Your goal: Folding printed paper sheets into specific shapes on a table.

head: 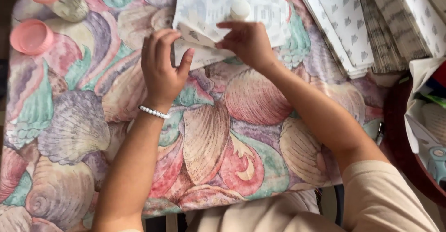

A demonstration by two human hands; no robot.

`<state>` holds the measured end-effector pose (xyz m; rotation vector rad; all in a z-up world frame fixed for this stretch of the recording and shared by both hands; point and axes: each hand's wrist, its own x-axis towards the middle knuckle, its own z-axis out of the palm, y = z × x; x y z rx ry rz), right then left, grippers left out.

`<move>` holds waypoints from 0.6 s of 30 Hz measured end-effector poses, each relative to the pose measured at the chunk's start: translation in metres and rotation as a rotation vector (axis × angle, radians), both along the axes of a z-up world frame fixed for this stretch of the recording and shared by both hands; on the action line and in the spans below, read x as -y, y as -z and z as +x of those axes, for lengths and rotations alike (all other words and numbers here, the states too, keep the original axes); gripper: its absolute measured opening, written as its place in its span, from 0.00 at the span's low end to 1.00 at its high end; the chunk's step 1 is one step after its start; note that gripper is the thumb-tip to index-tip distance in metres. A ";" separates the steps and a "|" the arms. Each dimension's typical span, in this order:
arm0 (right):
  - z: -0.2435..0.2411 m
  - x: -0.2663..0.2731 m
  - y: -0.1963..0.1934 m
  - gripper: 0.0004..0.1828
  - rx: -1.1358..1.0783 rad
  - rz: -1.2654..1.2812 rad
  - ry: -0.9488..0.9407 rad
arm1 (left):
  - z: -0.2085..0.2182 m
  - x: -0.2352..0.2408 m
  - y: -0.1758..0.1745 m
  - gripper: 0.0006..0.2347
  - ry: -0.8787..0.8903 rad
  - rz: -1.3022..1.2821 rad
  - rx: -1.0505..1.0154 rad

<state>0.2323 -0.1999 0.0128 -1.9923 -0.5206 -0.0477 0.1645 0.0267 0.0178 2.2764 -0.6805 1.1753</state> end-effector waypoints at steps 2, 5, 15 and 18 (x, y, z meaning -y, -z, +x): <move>0.004 0.003 0.012 0.17 -0.052 0.093 0.016 | 0.006 -0.004 0.018 0.17 -0.016 0.127 -0.085; 0.010 0.005 0.014 0.18 -0.009 0.190 0.026 | 0.010 -0.004 0.020 0.19 -0.022 0.334 -0.257; -0.008 -0.001 0.006 0.05 0.607 -0.139 -0.251 | 0.004 0.009 0.014 0.04 0.006 0.155 -0.186; -0.008 -0.006 0.015 0.07 0.665 -0.323 -0.223 | 0.007 0.009 0.020 0.07 -0.012 0.082 -0.195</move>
